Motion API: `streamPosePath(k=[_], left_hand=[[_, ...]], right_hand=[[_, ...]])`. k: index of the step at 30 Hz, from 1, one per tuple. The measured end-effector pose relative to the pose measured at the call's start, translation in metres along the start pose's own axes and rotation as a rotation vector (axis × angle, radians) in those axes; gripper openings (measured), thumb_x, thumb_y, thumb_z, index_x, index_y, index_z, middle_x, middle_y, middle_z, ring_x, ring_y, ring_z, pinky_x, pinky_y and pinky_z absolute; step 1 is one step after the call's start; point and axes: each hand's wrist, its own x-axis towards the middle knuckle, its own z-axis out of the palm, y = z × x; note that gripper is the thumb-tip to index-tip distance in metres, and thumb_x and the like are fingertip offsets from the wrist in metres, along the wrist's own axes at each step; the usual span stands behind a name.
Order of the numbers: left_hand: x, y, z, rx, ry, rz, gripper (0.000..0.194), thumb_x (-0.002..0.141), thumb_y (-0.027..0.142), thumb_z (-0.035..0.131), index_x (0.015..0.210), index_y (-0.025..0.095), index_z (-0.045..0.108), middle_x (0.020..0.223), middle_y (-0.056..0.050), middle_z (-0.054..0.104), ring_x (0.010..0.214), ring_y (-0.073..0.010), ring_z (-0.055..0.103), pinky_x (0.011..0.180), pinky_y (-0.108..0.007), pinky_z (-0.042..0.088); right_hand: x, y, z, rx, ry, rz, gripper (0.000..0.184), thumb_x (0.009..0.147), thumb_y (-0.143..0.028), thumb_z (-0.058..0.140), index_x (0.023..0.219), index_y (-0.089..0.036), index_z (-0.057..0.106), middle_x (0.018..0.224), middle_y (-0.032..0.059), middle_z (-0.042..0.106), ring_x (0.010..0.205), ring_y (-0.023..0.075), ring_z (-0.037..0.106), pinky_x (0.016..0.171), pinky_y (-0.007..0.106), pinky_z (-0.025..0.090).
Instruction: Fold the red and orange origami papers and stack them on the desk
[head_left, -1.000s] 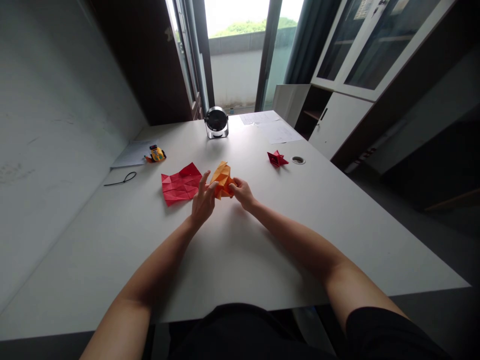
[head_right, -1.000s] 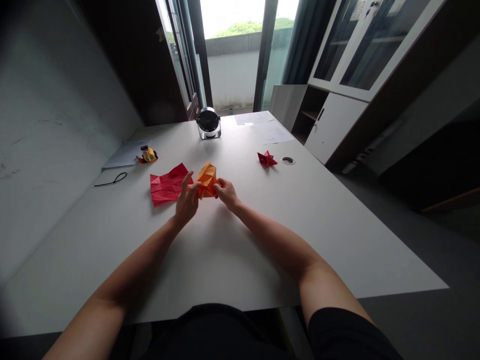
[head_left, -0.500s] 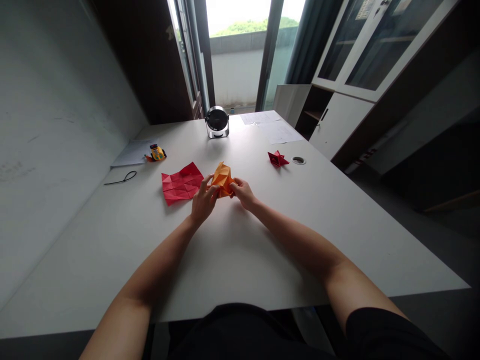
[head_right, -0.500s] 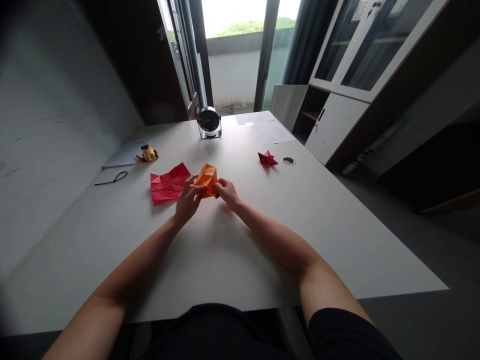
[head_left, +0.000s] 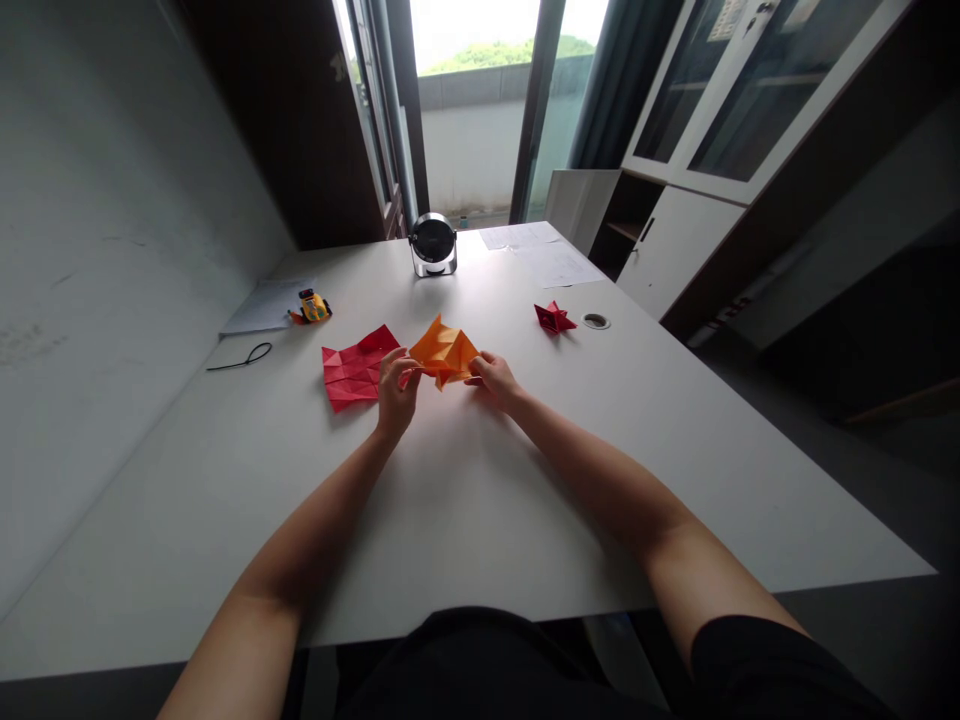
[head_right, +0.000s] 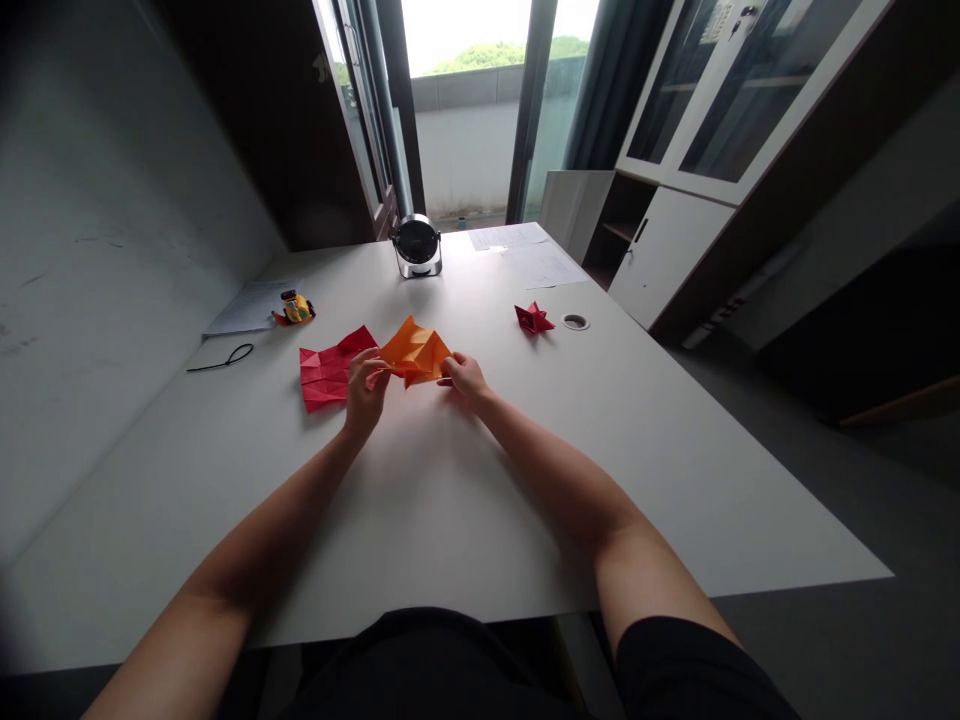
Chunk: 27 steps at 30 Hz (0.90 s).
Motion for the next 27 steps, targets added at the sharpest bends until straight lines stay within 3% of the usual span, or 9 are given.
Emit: streamPosePath(k=[4,8,13,17,21,25,27], left_hand=[[0.005,-0.014,0.001,-0.252,0.103,-0.183,0.020,0.087,0.039,0.070,0.095,0.022,0.066,0.137,-0.010,0.054,0.122,-0.0239,0.057,0.096,-0.038,0.055],[0.010,-0.023,-0.003,-0.503,0.144,-0.349,0.023,0.083,0.038,0.073,0.092,0.021,0.061,0.135,-0.009,0.057,0.101,-0.0187,0.066,0.088,-0.037,0.057],[0.020,-0.022,-0.015,-0.599,0.137,-0.424,0.028,0.082,0.038,0.074,0.097,0.023,0.056,0.120,-0.009,0.066,0.093,-0.0178,0.069,0.083,-0.037,0.059],[0.032,-0.014,-0.028,-0.609,0.118,-0.352,0.021,0.081,0.031,0.070,0.096,0.024,0.057,0.100,-0.004,0.069,0.091,-0.0175,0.069,0.079,-0.033,0.058],[0.045,0.003,-0.051,-0.545,0.064,-0.211,0.011,0.086,0.031,0.059,0.088,0.021,0.062,0.086,-0.004,0.068,0.084,-0.0181,0.069,0.078,-0.032,0.057],[0.047,0.014,-0.088,-0.380,0.054,-0.104,0.038,0.095,0.044,0.041,0.075,0.019,0.062,0.069,-0.004,0.063,0.068,-0.0182,0.066,0.072,-0.033,0.055],[0.042,0.015,-0.108,-0.176,0.060,-0.077,0.039,0.095,0.044,0.044,0.070,0.019,0.061,0.066,-0.004,0.062,0.064,-0.0172,0.063,0.070,-0.031,0.053]], right_hand=[[0.004,-0.002,-0.005,0.031,0.015,0.025,0.017,0.072,-0.030,0.065,0.082,-0.019,0.056,0.080,0.0026,0.068,0.064,0.0127,0.064,0.059,0.025,0.057],[0.009,-0.006,-0.015,0.049,0.108,0.028,0.015,0.072,-0.029,0.064,0.078,-0.020,0.052,0.074,0.0004,0.063,0.066,0.0126,0.063,0.058,0.023,0.058],[0.015,-0.013,-0.026,0.115,0.175,0.091,0.014,0.072,-0.026,0.062,0.079,-0.020,0.052,0.073,0.0012,0.062,0.063,0.0127,0.062,0.054,0.023,0.056],[0.014,-0.014,-0.026,0.134,0.160,0.054,0.021,0.067,-0.028,0.066,0.074,-0.020,0.048,0.071,-0.0013,0.060,0.063,0.0119,0.059,0.055,0.024,0.055],[0.011,-0.015,-0.016,0.144,0.047,0.000,0.029,0.064,-0.031,0.072,0.072,-0.020,0.046,0.071,-0.0032,0.059,0.065,0.0111,0.057,0.058,0.024,0.055],[0.011,-0.018,0.001,0.084,-0.070,-0.074,0.037,0.066,-0.041,0.078,0.076,-0.020,0.048,0.073,-0.0025,0.062,0.066,0.0119,0.059,0.059,0.025,0.055],[0.016,-0.020,0.014,0.020,-0.100,-0.122,0.041,0.068,-0.046,0.078,0.077,-0.021,0.048,0.074,-0.0019,0.063,0.065,0.0128,0.059,0.057,0.026,0.055]])
